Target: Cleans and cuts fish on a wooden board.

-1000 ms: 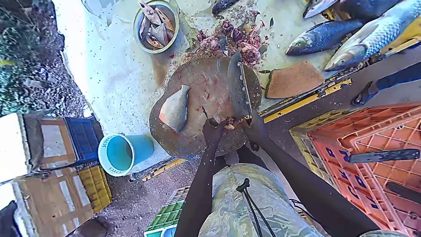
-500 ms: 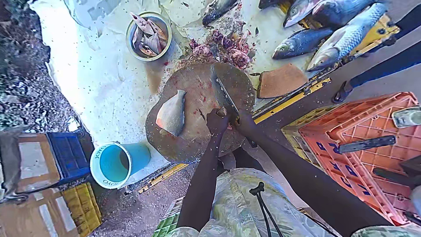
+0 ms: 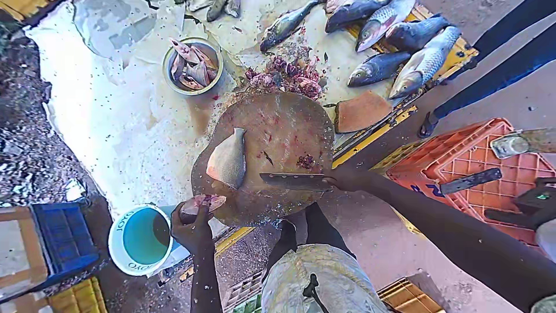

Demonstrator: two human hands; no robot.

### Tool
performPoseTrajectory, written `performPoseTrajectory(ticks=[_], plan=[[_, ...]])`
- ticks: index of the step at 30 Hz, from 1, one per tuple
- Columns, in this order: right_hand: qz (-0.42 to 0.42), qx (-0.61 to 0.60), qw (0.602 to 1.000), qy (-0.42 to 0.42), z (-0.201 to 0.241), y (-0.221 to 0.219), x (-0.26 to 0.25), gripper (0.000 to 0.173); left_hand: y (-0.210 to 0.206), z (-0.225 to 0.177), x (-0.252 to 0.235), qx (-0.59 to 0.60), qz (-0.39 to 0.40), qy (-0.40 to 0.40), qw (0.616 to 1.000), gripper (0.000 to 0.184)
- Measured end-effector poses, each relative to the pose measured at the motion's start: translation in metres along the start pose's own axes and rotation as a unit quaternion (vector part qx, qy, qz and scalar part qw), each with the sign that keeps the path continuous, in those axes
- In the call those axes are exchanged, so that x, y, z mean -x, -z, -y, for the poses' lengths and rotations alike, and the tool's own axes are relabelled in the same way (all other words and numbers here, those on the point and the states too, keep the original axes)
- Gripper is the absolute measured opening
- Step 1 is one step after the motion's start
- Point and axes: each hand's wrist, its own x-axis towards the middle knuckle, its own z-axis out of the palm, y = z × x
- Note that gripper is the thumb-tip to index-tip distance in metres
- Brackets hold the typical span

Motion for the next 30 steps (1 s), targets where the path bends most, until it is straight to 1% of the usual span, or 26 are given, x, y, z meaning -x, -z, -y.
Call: performPoseTrajectory(ticks=[1,2,3,4,5,6,7,8,9,10,12,13,14,15,17,20,21,23,26,27,28,29,30], plan=[[-0.049,0.026,0.998,0.012,-0.044,0.015,-0.007,0.032,0.012,0.011,0.006,-0.009,-0.007,0.025,1.0,0.061],[-0.105,0.048,0.993,0.013,-0.081,0.042,-0.018,0.031,0.018,0.018,0.01,-0.017,-0.018,0.038,0.999,0.061],[-0.155,0.067,0.986,0.003,-0.107,0.073,-0.031,0.03,0.023,0.023,0.012,-0.027,-0.025,0.044,0.998,0.06],[-0.2,0.085,0.976,-0.009,-0.124,0.102,-0.048,0.03,0.027,0.028,0.014,-0.034,-0.029,0.044,0.998,0.06],[-0.234,0.1,0.967,-0.029,-0.127,0.122,-0.061,0.031,0.032,0.032,0.018,-0.038,-0.029,0.042,0.998,0.059],[-0.262,0.115,0.956,-0.067,-0.12,0.133,-0.072,0.034,0.036,0.035,0.021,-0.034,-0.027,0.04,0.998,0.058],[-0.285,0.119,0.942,-0.129,-0.105,0.14,-0.079,0.037,0.035,0.035,0.021,-0.025,-0.023,0.033,0.999,0.058],[-0.299,0.098,0.931,-0.184,-0.087,0.139,-0.084,0.04,0.033,0.033,0.022,-0.014,-0.019,0.028,0.999,0.057],[-0.317,0.073,0.923,-0.205,-0.07,0.129,-0.089,0.043,0.034,0.03,0.024,0.0,-0.018,0.027,0.999,0.056],[-0.323,0.053,0.923,-0.202,-0.051,0.121,-0.092,0.044,0.032,0.025,0.021,0.02,-0.018,0.027,0.999,0.057],[-0.287,0.01,0.938,-0.196,-0.01,0.093,-0.087,0.043,0.025,0.017,0.014,0.062,-0.006,0.037,0.997,0.056],[-0.271,-0.024,0.942,-0.199,0.009,0.071,-0.08,0.044,0.025,0.018,0.016,0.078,0.006,0.046,0.996,0.055],[-0.273,-0.06,0.939,-0.2,0.026,0.054,-0.076,0.048,0.023,0.021,0.014,0.094,0.017,0.054,0.994,0.055],[-0.296,-0.1,0.929,-0.197,0.041,0.045,-0.075,0.053,0.016,0.021,0.01,0.108,0.022,0.059,0.992,0.056],[-0.316,-0.121,0.909,-0.242,0.073,0.033,-0.072,0.05,-0.002,0.018,0.0,0.14,0.027,0.062,0.988,0.053],[-0.276,-0.076,0.902,-0.322,0.095,0.02,-0.074,0.044,-0.043,0.012,-0.017,0.183,0.033,0.043,0.982,0.047],[-0.265,-0.055,0.904,-0.331,0.097,0.021,-0.077,0.042,-0.061,0.005,-0.03,0.211,0.036,0.031,0.976,0.047],[-0.255,-0.033,0.908,-0.33,0.091,0.029,-0.082,0.039,-0.104,-0.015,-0.074,0.307,0.039,-0.015,0.951,0.051],[-0.25,-0.073,0.916,-0.307,0.073,0.033,-0.082,0.044,-0.155,-0.061,-0.164,0.401,0.04,-0.083,0.911,0.049],[-0.253,-0.085,0.916,-0.299,0.066,0.034,-0.081,0.046,-0.17,-0.072,-0.195,0.401,0.048,-0.097,0.91,0.05],[-0.261,-0.093,0.916,-0.291,0.062,0.035,-0.081,0.046,-0.185,-0.081,-0.224,0.381,0.053,-0.097,0.918,0.056],[-0.274,-0.098,0.915,-0.28,0.058,0.036,-0.081,0.046,-0.195,-0.083,-0.248,0.326,0.06,-0.081,0.94,0.068],[-0.285,-0.1,0.914,-0.269,0.055,0.035,-0.081,0.045,-0.203,-0.074,-0.266,0.245,0.062,-0.054,0.966,0.084]])
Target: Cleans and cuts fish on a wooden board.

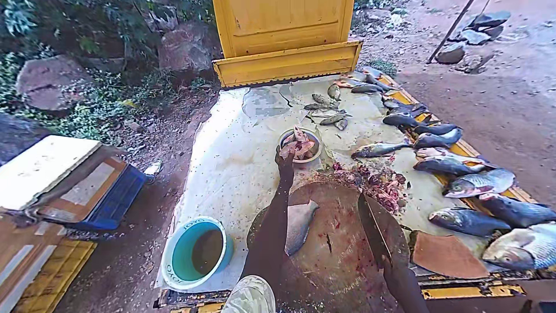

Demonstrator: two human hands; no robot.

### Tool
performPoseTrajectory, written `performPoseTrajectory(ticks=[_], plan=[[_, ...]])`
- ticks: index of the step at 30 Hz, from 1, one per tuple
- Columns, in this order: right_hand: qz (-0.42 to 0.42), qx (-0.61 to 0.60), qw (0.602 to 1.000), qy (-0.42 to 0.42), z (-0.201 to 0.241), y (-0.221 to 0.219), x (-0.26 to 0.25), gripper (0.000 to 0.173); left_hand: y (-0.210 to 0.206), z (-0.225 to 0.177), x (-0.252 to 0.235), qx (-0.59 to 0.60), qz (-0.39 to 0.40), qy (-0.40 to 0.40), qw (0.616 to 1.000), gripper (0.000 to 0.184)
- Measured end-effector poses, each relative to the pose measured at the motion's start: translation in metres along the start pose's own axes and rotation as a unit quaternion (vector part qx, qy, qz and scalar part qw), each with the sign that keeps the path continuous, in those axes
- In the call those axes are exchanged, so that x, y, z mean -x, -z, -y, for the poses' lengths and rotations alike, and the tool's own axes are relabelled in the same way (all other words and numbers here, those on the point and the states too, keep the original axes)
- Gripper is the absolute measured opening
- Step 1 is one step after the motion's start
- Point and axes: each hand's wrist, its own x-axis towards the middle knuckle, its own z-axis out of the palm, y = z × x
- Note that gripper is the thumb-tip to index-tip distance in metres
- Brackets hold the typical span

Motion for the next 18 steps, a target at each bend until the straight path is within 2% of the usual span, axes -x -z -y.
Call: performPoseTrajectory(ticks=[2,3,4,8,10,11,12,14,16,17,18], plan=[[-0.007,0.0,1.0,0.006,-0.006,-0.001,0.002,0.043,0.011,0.034,-0.01,-0.14,-0.052,0.051,0.987,0.109],[-0.009,0.0,1.0,0.006,-0.008,0.003,-0.002,0.044,0.022,0.044,-0.002,-0.165,-0.086,0.052,0.981,0.115],[-0.01,-0.006,1.0,0.01,-0.011,0.004,-0.002,0.045,0.043,0.049,0.021,-0.174,-0.102,0.044,0.978,0.112],[-0.012,-0.024,0.999,0.026,-0.02,0.004,-0.004,0.045,0.175,0.015,0.14,-0.257,-0.104,-0.03,0.96,0.064],[-0.025,-0.028,0.999,0.033,-0.023,0.002,-0.006,0.043,0.256,-0.013,0.172,-0.374,-0.159,-0.032,0.913,0.034],[-0.023,-0.028,0.999,0.031,-0.023,0.002,-0.005,0.044,0.295,-0.024,0.18,-0.433,-0.172,-0.001,0.885,0.026],[-0.021,-0.023,0.999,0.026,-0.019,0.003,-0.005,0.044,0.329,-0.031,0.178,-0.485,-0.159,0.05,0.859,0.023],[-0.022,-0.01,0.999,0.025,-0.011,0.004,-0.005,0.045,0.371,-0.02,0.163,-0.574,-0.067,0.186,0.794,0.029],[0.002,-0.003,1.0,0.028,-0.016,0.01,0.001,0.048,0.382,0.025,0.182,-0.637,0.086,0.26,0.72,0.04],[0.022,-0.016,0.999,0.026,-0.015,0.009,0.008,0.049,0.387,0.035,0.196,-0.642,0.16,0.278,0.697,0.043],[0.037,-0.041,0.998,0.02,-0.012,0.007,0.017,0.047,0.387,0.028,0.192,-0.632,0.228,0.315,0.67,0.046]])
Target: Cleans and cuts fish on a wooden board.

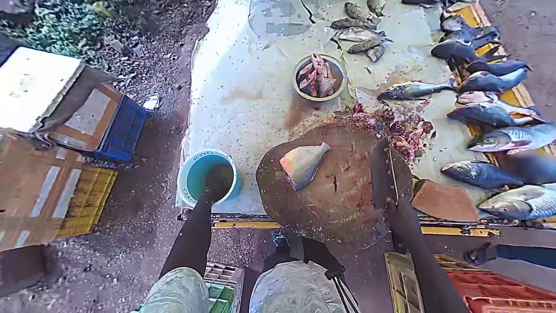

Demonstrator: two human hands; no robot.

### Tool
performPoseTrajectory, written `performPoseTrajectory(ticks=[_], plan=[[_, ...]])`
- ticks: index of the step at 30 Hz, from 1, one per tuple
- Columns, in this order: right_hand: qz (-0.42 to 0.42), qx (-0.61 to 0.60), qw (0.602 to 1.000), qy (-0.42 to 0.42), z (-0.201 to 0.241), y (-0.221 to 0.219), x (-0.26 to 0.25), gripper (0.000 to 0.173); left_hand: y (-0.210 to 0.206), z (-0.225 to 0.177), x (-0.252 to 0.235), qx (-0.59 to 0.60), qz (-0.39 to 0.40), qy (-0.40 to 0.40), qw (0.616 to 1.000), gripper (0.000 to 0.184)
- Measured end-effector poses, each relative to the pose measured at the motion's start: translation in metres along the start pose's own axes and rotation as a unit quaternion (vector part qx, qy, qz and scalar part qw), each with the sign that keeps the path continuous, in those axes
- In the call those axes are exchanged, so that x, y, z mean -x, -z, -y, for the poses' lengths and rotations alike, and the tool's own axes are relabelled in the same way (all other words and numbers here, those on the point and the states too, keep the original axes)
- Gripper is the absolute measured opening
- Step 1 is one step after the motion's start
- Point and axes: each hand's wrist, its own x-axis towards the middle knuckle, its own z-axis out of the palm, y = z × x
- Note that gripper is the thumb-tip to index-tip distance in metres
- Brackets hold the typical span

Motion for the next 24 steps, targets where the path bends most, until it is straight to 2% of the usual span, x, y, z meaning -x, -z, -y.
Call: performPoseTrajectory(ticks=[1,2,4,6,7,8,9,10,11,12,13,15,18,20,24], plan=[[0.014,-0.03,0.999,-0.005,0.009,0.001,0.01,0.044,0.003,-0.003,-0.007,0.022,-0.035,-0.016,0.999,0.044],[0.039,-0.06,0.997,-0.018,0.021,0.005,0.022,0.044,0.01,-0.013,-0.009,0.065,-0.121,-0.011,0.99,0.042],[0.103,-0.053,0.992,-0.048,0.029,-0.004,0.066,0.042,0.028,-0.04,0.025,0.148,-0.227,0.025,0.962,0.041],[0.141,-0.029,0.988,-0.051,0.035,-0.034,0.081,0.039,0.04,-0.077,0.044,0.255,-0.358,-0.027,0.898,0.035],[0.146,-0.019,0.988,-0.048,0.033,-0.049,0.09,0.039,0.027,-0.098,0.051,0.303,-0.405,-0.083,0.858,0.034],[0.129,-0.01,0.991,-0.042,0.032,-0.063,0.097,0.041,0.01,-0.12,0.055,0.359,-0.409,-0.157,0.824,0.035],[0.095,-0.007,0.995,-0.025,0.041,-0.071,0.095,0.04,-0.006,-0.142,0.054,0.419,-0.37,-0.23,0.797,0.041],[0.055,-0.014,0.998,-0.008,0.054,-0.075,0.092,0.039,-0.024,-0.163,0.055,0.482,-0.308,-0.277,0.772,0.05],[0.024,-0.028,0.999,0.002,0.067,-0.079,0.091,0.039,-0.049,-0.181,0.059,0.53,-0.247,-0.284,0.76,0.058],[0.007,-0.045,0.999,0.018,0.083,-0.078,0.087,0.04,-0.072,-0.198,0.062,0.55,-0.213,-0.259,0.765,0.061],[0.002,-0.064,0.997,0.045,0.105,-0.078,0.078,0.038,-0.089,-0.214,0.056,0.549,-0.217,-0.228,0.774,0.06],[0.032,-0.066,0.993,0.092,0.149,-0.075,0.056,0.036,-0.106,-0.243,0.038,0.514,-0.265,-0.155,0.801,0.055],[0.112,0.042,0.986,0.117,0.189,-0.083,0.033,0.039,-0.114,-0.268,0.037,0.504,-0.314,-0.048,0.803,0.071],[0.127,0.065,0.984,0.108,0.196,-0.09,0.027,0.041,-0.107,-0.274,0.042,0.539,-0.305,0.001,0.785,0.082],[0.135,0.052,0.986,0.083,0.184,-0.092,0.023,0.041,-0.097,-0.283,0.038,0.595,-0.28,0.013,0.753,0.088]])
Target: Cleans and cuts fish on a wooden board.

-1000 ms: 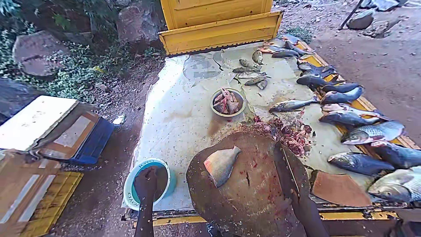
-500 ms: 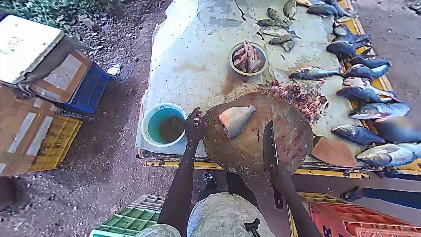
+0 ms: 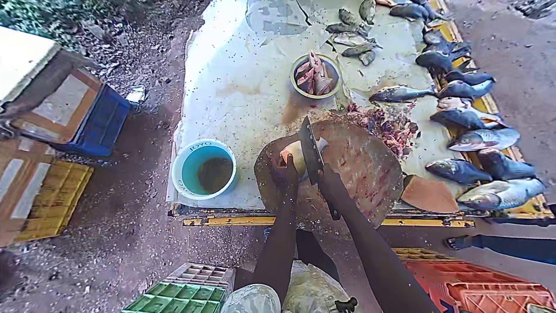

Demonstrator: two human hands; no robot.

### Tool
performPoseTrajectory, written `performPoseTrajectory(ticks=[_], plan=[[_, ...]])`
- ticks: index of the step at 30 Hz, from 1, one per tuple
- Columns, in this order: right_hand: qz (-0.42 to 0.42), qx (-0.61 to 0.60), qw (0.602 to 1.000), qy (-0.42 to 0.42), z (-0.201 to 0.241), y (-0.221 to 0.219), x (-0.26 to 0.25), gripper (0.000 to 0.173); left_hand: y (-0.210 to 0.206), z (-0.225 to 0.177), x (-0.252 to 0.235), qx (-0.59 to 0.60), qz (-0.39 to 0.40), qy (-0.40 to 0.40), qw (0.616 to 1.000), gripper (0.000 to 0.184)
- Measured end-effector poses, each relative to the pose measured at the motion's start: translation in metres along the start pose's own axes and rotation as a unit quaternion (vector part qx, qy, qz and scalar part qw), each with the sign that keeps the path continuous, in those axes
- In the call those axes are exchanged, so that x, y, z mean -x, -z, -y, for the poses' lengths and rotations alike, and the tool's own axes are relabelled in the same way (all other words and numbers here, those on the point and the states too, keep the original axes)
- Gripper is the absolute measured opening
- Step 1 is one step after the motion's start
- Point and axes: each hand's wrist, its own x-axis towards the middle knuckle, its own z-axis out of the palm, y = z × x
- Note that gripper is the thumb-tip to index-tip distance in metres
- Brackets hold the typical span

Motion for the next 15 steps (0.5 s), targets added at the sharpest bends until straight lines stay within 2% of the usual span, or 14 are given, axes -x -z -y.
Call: performPoseTrajectory(ticks=[2,4,7,10,13,15], plan=[[0.003,0.007,1.0,-0.001,0.0,0.004,-0.002,0.04,-0.007,-0.001,-0.004,0.017,0.024,0.006,1.0,0.09],[0.004,0.035,0.999,0.0,0.002,0.008,-0.002,0.04,-0.004,0.0,-0.002,-0.013,0.081,-0.027,0.996,0.088],[0.012,0.054,0.998,0.0,0.003,0.012,-0.005,0.04,0.0,0.015,-0.017,-0.1,0.093,-0.169,0.976,0.077],[0.008,0.072,0.997,0.007,0.013,0.014,-0.006,0.039,0.022,0.016,-0.027,-0.186,0.119,-0.268,0.938,0.067],[-0.002,0.077,0.997,0.003,0.017,0.008,-0.009,0.037,0.054,0.014,-0.018,-0.237,0.152,-0.261,0.923,0.054],[-0.002,0.065,0.998,0.006,0.015,0.009,-0.01,0.037,0.058,0.011,-0.01,-0.227,0.139,-0.248,0.932,0.055]])
